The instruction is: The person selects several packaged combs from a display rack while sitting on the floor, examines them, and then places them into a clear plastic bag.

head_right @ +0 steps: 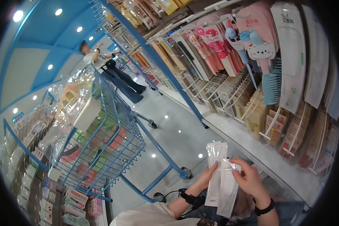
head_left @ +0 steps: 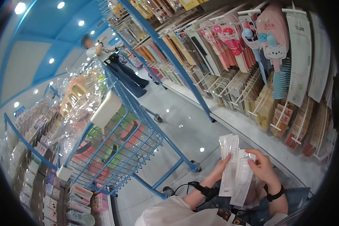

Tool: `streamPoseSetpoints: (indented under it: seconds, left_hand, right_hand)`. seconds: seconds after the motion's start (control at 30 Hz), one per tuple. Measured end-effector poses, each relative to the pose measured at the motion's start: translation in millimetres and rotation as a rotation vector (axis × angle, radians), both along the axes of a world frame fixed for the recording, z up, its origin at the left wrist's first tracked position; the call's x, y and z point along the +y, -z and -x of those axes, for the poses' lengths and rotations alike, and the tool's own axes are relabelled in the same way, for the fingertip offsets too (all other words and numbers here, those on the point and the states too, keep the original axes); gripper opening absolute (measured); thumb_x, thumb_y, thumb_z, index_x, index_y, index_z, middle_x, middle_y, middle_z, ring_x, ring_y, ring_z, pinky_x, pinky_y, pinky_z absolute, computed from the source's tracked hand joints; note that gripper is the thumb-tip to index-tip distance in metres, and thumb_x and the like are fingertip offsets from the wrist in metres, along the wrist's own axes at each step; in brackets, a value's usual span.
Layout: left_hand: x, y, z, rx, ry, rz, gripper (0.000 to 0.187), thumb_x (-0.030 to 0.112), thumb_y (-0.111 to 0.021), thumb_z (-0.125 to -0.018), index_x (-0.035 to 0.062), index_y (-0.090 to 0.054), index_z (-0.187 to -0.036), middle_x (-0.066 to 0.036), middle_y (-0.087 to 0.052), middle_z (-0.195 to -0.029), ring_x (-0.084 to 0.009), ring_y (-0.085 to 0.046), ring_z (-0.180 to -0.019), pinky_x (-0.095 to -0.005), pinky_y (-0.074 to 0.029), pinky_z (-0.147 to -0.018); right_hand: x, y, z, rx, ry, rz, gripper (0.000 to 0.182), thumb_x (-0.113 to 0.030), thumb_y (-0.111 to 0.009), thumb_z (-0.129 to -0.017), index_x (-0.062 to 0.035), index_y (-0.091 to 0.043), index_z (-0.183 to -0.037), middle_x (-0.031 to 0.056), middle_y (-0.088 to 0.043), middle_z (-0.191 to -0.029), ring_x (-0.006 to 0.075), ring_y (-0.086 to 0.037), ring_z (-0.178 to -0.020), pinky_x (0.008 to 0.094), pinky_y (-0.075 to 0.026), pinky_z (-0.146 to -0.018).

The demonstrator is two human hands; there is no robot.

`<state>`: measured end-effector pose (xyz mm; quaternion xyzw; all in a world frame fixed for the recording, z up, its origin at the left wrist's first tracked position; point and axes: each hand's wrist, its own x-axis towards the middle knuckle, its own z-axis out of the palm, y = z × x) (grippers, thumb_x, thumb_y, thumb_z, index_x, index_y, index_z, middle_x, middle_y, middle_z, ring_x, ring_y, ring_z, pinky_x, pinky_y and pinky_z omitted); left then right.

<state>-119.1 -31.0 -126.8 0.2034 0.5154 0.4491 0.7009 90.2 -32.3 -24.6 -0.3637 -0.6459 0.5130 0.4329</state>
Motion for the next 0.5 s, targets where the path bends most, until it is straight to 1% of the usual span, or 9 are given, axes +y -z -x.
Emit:
streamPoseSetpoints:
  seconds: [0.03,0.1,0.2,0.23,0.3,0.33,0.37,0.47,0.5]
  left_hand:
    - [-0.7,0.4,0.1,-0.011,0.007,-0.012,0.052,0.04,-0.048,-0.088,-0.002,-0.044,-0.118,-0.011,-0.056,-0.106,-0.0186,-0.058,-0.089,-0.0298,-0.047,-0.075]
    - [-1.9,-4.0,0.2,-0.032,0.029,-0.034,0.05,0.04,-0.047,-0.088,-0.0016,-0.045,-0.116,-0.013,-0.058,-0.103,-0.0194,-0.059,-0.086,-0.0307,-0.048,-0.074]
    - [-4.9,-17.5,-6.3,0.018,-0.001,-0.021,0.05,0.041,-0.046,-0.089,-0.0015,-0.044,-0.115,-0.015,-0.059,-0.1,-0.0222,-0.06,-0.082,-0.0339,-0.05,-0.073]
    - [-5.0,-14.4,-5.3,-0.025,0.033,-0.054,0.051,0.041,-0.046,-0.088,-0.0016,-0.043,-0.116,-0.015,-0.059,-0.1,-0.0231,-0.06,-0.082,-0.0351,-0.05,-0.073]
    - [-2.9,-3.5,1.3,-0.11,0.105,-0.119,0.052,0.042,-0.045,-0.088,-0.0019,-0.042,-0.117,-0.016,-0.059,-0.1,-0.0249,-0.06,-0.082,-0.0374,-0.051,-0.073]
    - [-3.6,-0.7,3.5,-0.126,0.104,-0.116,0.053,0.042,-0.045,-0.088,-0.0023,-0.042,-0.117,-0.016,-0.059,-0.099,-0.0254,-0.06,-0.082,-0.038,-0.051,-0.072]
    - [-4.4,1.7,4.6,-0.145,0.107,-0.111,0.054,0.043,-0.046,-0.088,-0.0027,-0.042,-0.117,-0.016,-0.059,-0.099,-0.0259,-0.061,-0.082,-0.0386,-0.051,-0.072]
    - [-5.2,-2.3,5.9,-0.181,0.174,-0.063,0.056,0.044,-0.046,-0.087,-0.0039,-0.042,-0.116,-0.017,-0.058,-0.099,-0.0268,-0.06,-0.082,-0.0393,-0.052,-0.073]
    - [-4.2,-7.3,2.3,-0.131,0.149,-0.006,0.058,0.045,-0.046,-0.086,-0.0042,-0.042,-0.116,-0.017,-0.057,-0.101,-0.0276,-0.06,-0.083,-0.0398,-0.051,-0.074]
  right_hand:
    - [-3.3,-1.9,-2.1,0.023,0.04,-0.008,0.03,-0.003,-0.056,-0.078,-0.0039,-0.053,-0.107,0.0067,-0.061,-0.081,0.0099,-0.055,-0.062,0.0226,-0.045,-0.057]
    - [-8.0,0.5,-3.5,0.122,0.103,-0.044,0.03,-0.001,-0.056,-0.077,-0.0032,-0.053,-0.107,0.0043,-0.058,-0.076,0.0073,-0.052,-0.06,0.0206,-0.043,-0.054]
    - [-14.0,-6.6,-9.3,0.238,0.184,-0.051,0.028,0.001,-0.056,-0.076,-0.0024,-0.055,-0.103,0.0,-0.054,-0.07,0.0041,-0.046,-0.056,0.0177,-0.038,-0.051]
    - [-16.2,-10.0,-11.9,0.271,0.207,-0.045,0.027,0.002,-0.057,-0.075,-0.0022,-0.056,-0.101,-0.0015,-0.053,-0.069,0.0032,-0.044,-0.055,0.0167,-0.037,-0.05]
    - [-17.3,-14.8,-17.8,0.21,0.354,-0.172,0.024,0.003,-0.057,-0.074,-0.0021,-0.057,-0.098,-0.003,-0.051,-0.067,0.0027,-0.042,-0.054,0.0159,-0.034,-0.05]
    - [-18.0,-17.9,-20.4,0.176,0.429,-0.232,0.022,0.003,-0.057,-0.074,-0.0021,-0.057,-0.096,-0.0038,-0.05,-0.066,0.0024,-0.041,-0.053,0.0154,-0.033,-0.049]
    - [-19.2,-24.3,-19.5,0.239,0.496,-0.254,0.018,0.004,-0.059,-0.073,-0.0016,-0.059,-0.09,-0.0026,-0.054,-0.071,0.0027,-0.04,-0.054,0.0151,-0.033,-0.05]
    - [-18.0,-43.0,-25.9,0.31,0.592,-0.403,0.018,0.004,-0.062,-0.073,-0.0014,-0.059,-0.089,-0.0007,-0.057,-0.077,0.0028,-0.041,-0.056,0.0152,-0.033,-0.05]
    - [-17.8,-54.4,-31.8,0.335,0.597,-0.454,0.018,0.003,-0.062,-0.072,-0.0014,-0.059,-0.089,0.0002,-0.058,-0.08,0.0028,-0.041,-0.057,0.0152,-0.034,-0.05]
